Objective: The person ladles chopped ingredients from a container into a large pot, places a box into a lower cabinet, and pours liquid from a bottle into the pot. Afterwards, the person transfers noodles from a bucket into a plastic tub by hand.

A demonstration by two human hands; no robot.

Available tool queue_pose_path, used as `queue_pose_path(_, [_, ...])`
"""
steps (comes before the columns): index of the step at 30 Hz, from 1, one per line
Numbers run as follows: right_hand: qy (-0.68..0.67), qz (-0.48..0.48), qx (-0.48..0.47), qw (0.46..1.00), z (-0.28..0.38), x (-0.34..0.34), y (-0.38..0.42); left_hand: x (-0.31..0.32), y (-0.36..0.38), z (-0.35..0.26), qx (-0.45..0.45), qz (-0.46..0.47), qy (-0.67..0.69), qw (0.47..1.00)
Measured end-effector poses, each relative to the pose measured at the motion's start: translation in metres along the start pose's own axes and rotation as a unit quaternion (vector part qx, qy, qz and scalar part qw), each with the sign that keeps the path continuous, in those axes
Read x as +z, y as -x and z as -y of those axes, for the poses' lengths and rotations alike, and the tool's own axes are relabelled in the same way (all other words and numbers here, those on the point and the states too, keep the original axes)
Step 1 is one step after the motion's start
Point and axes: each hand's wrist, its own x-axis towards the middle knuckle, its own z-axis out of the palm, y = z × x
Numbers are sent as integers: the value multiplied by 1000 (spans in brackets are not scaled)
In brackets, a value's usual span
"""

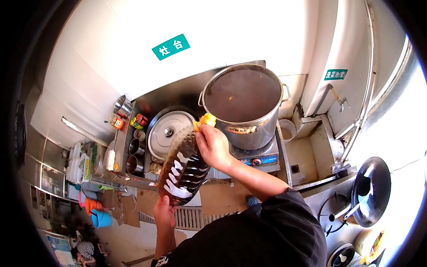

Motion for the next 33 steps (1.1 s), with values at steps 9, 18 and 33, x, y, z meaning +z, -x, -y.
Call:
queue_pose_path(9, [-93, -19, 105, 990, -67, -10, -12, 61, -12, -35, 52, -43, -138, 988])
queue_pose_path(18, [-169, -49, 165, 971, -79, -1, -10, 68, -21, -64, 107, -68, -237, 963])
queue_pose_path(33, [-180, -62, 173, 966, -81, -2, -9, 81, -20, -79, 126, -56, -222, 965])
